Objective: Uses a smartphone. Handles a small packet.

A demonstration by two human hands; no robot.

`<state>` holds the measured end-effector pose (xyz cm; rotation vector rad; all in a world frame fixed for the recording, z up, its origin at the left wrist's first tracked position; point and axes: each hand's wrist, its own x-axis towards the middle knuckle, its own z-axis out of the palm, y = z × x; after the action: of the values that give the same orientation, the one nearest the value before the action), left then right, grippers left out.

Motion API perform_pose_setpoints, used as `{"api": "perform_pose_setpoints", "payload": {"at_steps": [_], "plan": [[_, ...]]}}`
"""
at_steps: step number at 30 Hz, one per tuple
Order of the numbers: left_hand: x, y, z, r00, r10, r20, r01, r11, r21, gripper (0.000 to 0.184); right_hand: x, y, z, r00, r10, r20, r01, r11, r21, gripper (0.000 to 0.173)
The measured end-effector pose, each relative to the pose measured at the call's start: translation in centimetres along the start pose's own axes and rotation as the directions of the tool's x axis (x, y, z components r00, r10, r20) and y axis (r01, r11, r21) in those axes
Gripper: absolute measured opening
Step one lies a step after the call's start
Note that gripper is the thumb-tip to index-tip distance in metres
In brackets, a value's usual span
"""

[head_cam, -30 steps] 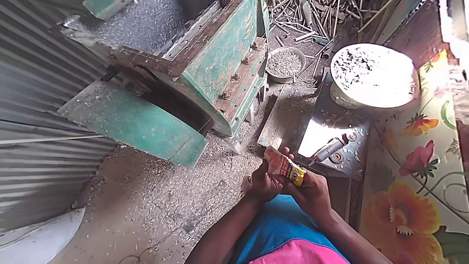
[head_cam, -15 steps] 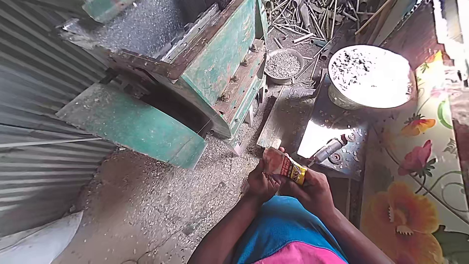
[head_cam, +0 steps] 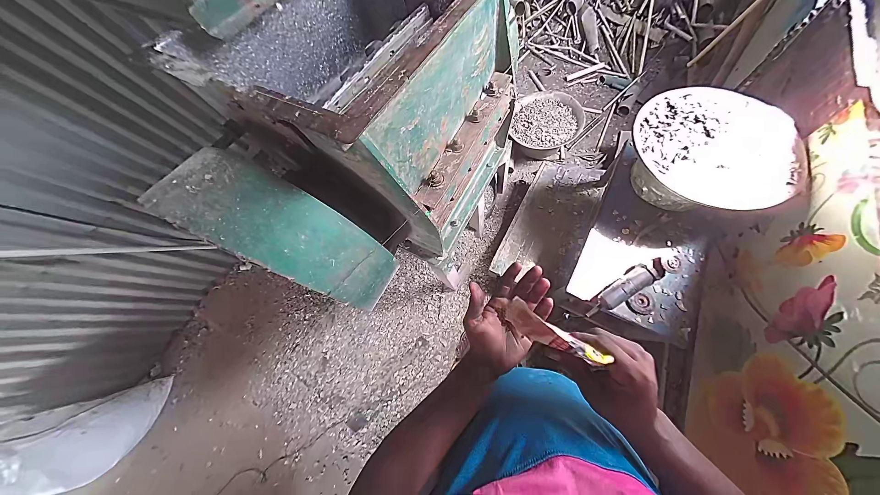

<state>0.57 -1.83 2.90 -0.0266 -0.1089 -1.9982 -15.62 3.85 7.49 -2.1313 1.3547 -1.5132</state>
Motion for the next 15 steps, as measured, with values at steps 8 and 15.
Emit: {"api": "perform_pose_setpoints", "payload": {"at_steps": [8, 15], "plan": [[0.2, 0.0, -0.2, 0.999, 0.037, -0.022, -0.037, 0.999, -0.001, 0.072, -0.6, 0.3, 0.5, 1.000, 0.005, -0.020, -0.006, 1.000, -0.019, 0.023], [0.2, -0.5, -0.4, 0.998, 0.019, -0.055, -0.018, 1.000, 0.013, 0.073, -1.3, 0.8, 0.8, 0.999, 0.031, -0.006, -0.031, 0.999, -0.032, 0.025]]}}
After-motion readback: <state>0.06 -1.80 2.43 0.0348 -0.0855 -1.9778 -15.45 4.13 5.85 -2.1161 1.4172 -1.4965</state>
